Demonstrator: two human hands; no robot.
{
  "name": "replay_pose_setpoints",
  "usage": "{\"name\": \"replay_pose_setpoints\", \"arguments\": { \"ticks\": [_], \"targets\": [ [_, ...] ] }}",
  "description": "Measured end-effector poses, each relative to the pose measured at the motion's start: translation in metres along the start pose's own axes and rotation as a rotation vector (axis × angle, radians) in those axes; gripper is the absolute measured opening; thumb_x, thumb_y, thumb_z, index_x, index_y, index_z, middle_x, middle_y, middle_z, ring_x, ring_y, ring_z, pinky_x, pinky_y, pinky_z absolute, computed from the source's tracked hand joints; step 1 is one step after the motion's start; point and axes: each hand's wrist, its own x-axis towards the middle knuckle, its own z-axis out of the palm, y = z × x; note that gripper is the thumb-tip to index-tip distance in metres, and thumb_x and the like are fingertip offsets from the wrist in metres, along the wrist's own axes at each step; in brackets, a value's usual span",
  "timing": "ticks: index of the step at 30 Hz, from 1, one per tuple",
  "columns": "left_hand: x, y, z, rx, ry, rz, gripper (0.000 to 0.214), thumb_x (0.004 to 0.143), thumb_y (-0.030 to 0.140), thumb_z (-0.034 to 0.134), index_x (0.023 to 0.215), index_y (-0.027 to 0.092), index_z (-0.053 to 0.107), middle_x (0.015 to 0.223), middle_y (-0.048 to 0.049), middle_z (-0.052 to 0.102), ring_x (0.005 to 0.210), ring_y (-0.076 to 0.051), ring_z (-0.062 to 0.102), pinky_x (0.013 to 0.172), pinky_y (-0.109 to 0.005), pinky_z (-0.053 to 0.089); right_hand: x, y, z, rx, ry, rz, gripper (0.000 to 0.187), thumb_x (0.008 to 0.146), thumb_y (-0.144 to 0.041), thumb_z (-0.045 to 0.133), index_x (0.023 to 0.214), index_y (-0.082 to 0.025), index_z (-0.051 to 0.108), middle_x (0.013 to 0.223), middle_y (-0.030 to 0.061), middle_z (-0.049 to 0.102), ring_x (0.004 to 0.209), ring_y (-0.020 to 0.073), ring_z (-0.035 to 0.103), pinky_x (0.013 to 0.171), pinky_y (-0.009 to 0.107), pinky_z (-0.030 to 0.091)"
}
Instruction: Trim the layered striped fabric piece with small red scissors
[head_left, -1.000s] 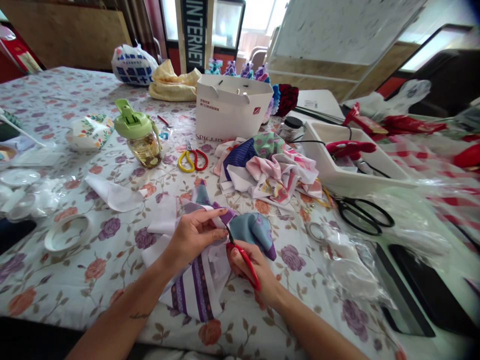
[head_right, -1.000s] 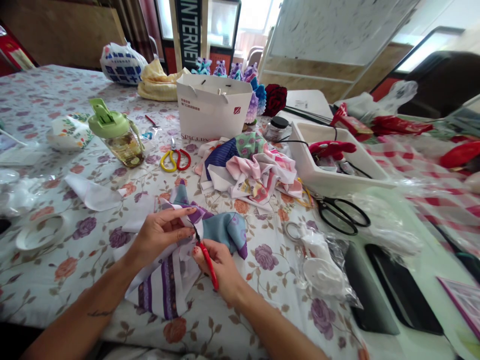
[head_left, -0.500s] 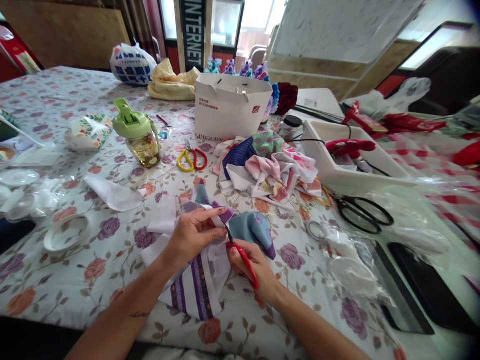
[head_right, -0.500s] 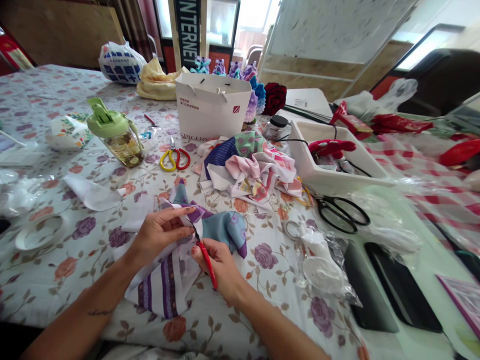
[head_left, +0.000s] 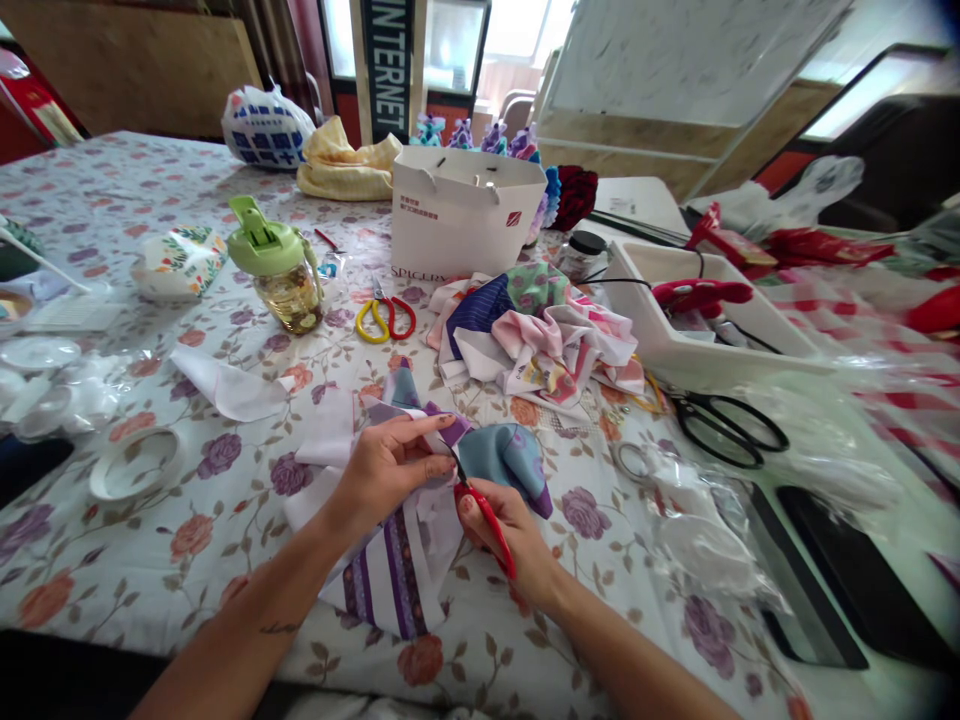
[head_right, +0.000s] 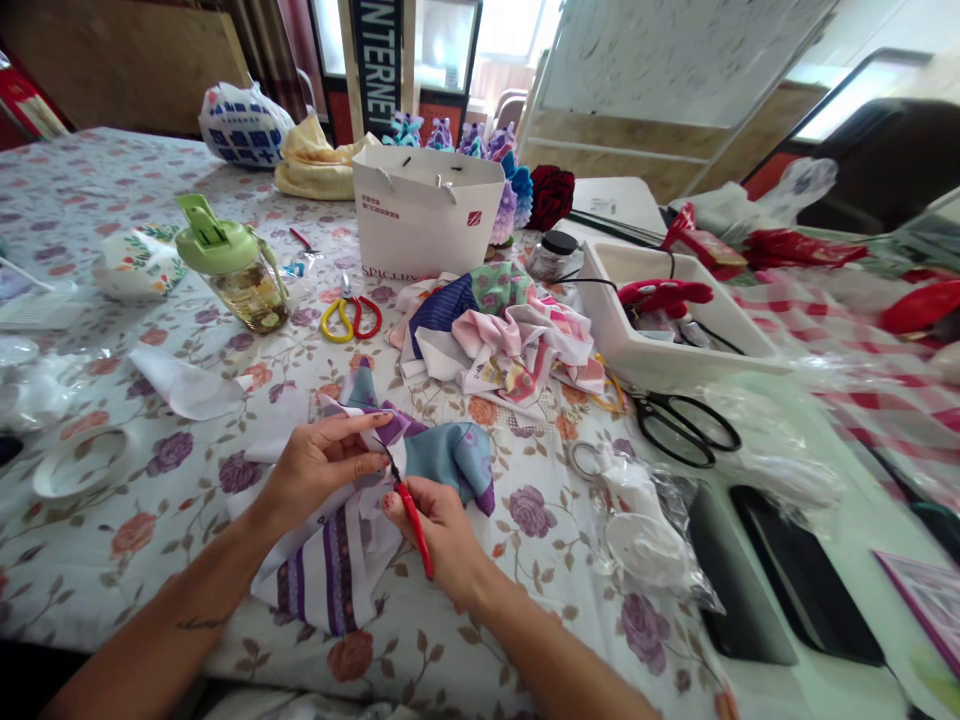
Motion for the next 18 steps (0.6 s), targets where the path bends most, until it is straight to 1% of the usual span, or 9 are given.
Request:
{"name": "replay_pose_setpoints", "arguments": {
  "ticks": [14, 18],
  "targets": [
    [-0.0007, 0.0002, 0.0, 0.039, 0.021, 0.025, 0.044, 0.07, 0.025, 0.082, 0.112, 0.02, 0.075, 0.075, -0.0002, 0.058, 0.065, -0.012, 0.057, 0.064, -0.024, 0.051, 0.0005, 0.0017, 0.0014, 0.0, 0.028, 0.0, 0.06, 0.079, -0.076, 0.053, 0.061, -0.022, 0.035, 0.054, -0.0072, 0.028, 0.05, 0.0092, 0.02, 0.046, 0.026, 0.016],
    [-0.0003, 0.0003, 0.0004, 0.033, 0.018, 0.03, 0.044, 0.071, 0.026, 0.082, 0.114, 0.02, 0.074, 0.078, -0.0005, 0.058, 0.067, -0.012, 0.057, 0.065, -0.024, 0.051, 0.0002, 0.003, 0.002, -0.001, 0.038, 0.004, 0.06, 0.079, -0.076, 0.053, 0.06, -0.022, 0.036, 0.053, -0.0069, 0.031, 0.05, 0.0091, 0.022, 0.046, 0.026, 0.017]
  ]
}}
